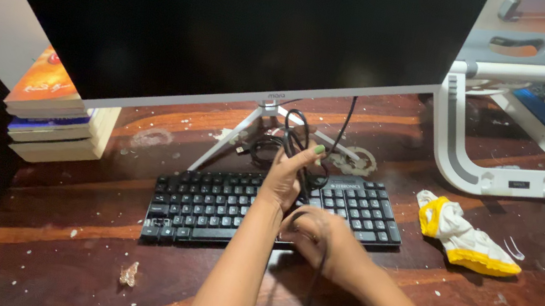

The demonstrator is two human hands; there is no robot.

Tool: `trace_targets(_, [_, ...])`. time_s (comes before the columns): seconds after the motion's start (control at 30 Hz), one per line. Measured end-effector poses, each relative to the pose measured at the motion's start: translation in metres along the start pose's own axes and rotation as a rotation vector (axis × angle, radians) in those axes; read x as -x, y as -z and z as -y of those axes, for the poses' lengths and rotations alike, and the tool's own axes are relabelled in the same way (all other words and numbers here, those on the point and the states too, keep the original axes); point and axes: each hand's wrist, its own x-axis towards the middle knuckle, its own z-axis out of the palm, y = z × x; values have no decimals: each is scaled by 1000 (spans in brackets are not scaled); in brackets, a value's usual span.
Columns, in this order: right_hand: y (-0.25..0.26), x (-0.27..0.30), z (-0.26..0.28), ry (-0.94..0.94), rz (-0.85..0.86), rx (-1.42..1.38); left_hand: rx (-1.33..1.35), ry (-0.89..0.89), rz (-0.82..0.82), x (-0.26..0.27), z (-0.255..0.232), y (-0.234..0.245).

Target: The person organizes a desk by coiling a keyboard cable, wiping the surface with a cloth, and stacking books. They also move a small potted plant and a container of pens before arranging the books into a neat pile.

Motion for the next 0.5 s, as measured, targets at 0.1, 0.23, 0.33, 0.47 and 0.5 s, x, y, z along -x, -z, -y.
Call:
trace_targets(0.1, [22,-16,-18,-80,-190,-56,232,38,213,-5,7,8])
trace_targets(0.23, [57,-39,-44,-77,-238,53,195,-5,407,-9,11,10])
trace_targets(0.33, [55,-43,-54,-23,-289,18,6,16,453,-6,5,6])
trace_targets(0.47, [43,-39,-62,43,-363,17,-76,65,568,3,-5,1])
trace_targets(0.5, [43,-38,-63,-23,-368,42,-86,84,593,3,-8,0])
